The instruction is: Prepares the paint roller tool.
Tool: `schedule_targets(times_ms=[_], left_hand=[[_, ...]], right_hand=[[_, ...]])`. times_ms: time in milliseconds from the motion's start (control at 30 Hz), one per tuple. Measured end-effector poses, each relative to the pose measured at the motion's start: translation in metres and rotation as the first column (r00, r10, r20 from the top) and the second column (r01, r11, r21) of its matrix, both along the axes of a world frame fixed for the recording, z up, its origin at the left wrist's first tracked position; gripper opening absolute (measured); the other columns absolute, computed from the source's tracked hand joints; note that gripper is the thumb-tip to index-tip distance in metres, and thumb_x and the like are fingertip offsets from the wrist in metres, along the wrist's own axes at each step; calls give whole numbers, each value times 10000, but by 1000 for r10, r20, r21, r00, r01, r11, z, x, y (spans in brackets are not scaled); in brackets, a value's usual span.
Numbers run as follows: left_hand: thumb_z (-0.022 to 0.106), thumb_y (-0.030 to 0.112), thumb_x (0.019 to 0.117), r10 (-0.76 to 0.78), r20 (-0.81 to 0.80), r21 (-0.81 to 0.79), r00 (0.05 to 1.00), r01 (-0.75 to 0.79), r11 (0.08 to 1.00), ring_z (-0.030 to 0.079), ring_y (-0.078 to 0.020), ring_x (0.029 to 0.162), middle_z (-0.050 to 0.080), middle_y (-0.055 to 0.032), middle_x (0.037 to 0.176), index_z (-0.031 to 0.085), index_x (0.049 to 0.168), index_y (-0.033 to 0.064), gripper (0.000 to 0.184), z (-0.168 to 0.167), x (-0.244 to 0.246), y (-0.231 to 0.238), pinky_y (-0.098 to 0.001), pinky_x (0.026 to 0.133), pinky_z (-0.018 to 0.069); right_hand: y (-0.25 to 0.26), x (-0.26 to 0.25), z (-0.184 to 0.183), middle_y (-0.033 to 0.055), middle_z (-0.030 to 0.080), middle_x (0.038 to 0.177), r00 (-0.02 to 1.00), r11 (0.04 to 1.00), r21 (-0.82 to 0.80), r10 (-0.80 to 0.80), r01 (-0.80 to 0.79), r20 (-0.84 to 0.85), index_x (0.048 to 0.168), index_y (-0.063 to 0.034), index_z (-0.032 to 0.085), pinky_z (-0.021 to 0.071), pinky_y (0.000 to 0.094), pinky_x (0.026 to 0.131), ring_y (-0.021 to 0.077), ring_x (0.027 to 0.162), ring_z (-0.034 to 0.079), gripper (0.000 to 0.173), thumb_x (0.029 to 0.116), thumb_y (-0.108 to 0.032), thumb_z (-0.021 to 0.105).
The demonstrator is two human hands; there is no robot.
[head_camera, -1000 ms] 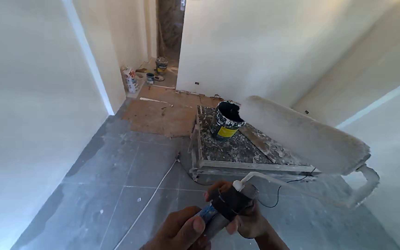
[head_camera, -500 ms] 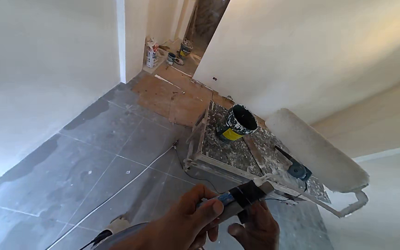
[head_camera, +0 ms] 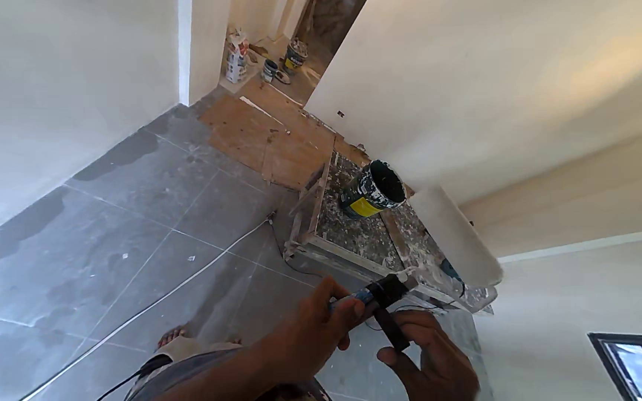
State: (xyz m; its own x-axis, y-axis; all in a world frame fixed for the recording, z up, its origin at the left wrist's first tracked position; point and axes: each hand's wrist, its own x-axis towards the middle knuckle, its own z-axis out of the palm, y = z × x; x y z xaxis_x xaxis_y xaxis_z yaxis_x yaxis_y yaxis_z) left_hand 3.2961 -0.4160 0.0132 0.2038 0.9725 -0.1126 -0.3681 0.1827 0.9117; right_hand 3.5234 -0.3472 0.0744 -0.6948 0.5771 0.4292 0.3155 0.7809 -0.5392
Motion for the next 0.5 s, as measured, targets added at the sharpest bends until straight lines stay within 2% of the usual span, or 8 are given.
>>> schedule_targets(times_ms=[100, 200, 300, 367, 433, 500], left_hand=[[482, 533, 1055, -11, -197, -4, 980, 10, 1000, 610, -100, 636, 634, -11, 864, 523, 1259, 148, 438, 0, 2, 1, -252, 553, 519], [453, 537, 1063, -27, -287, -11, 958, 25, 1000, 603, -108, 637, 622, -11, 836, 531, 1263, 142, 450, -2, 0, 3, -273, 581, 523], [459, 531, 1064, -71, -176, -68, 982, 60, 996, 600, -97, 615, 633, -8, 851, 534, 1227, 156, 415, -9, -6, 4, -251, 539, 505], [469, 516, 1067, -110, -28, -103, 993, 107, 989, 581, -83, 557, 651, -18, 836, 534, 1188, 151, 390, -13, -10, 7, -218, 477, 467], [467, 500, 1072, -145, 134, -158, 980, 166, 973, 542, -81, 479, 659, -45, 815, 517, 1155, 136, 377, -11, -15, 10, -195, 413, 425], [475, 507, 1066, -151, 189, -175, 970, 185, 967, 533, -83, 457, 658, -52, 795, 520, 1139, 133, 384, -10, -18, 9, -193, 398, 418]], right_hand=[[0, -14, 12, 15, 710, 1057, 994, 996, -23, -79, 81, 79, 1059, -126, 694, 616, 255, 785, 103, 953, 696, 309, 915, -383, 784], [10, -27, 20, 15, 712, 981, 974, 993, -54, -95, 108, 204, 1049, -80, 705, 641, 274, 720, 106, 848, 710, 393, 929, -453, 748], [20, -39, 29, -22, 706, 923, 945, 986, -121, -67, 111, 321, 1040, -113, 695, 630, 280, 690, 95, 796, 696, 420, 928, -517, 721], [26, -49, 34, -48, 705, 907, 939, 985, -139, -48, 101, 341, 1054, -143, 690, 637, 275, 687, 84, 776, 697, 396, 924, -515, 726], [29, -63, 44, -79, 696, 877, 920, 988, -121, -44, 98, 390, 1051, -170, 683, 623, 238, 657, 53, 746, 684, 400, 906, -540, 731], [34, -78, 55, -106, 674, 838, 873, 995, -71, -23, 66, 488, 1027, -189, 688, 577, 188, 606, 13, 704, 645, 431, 889, -597, 713]])
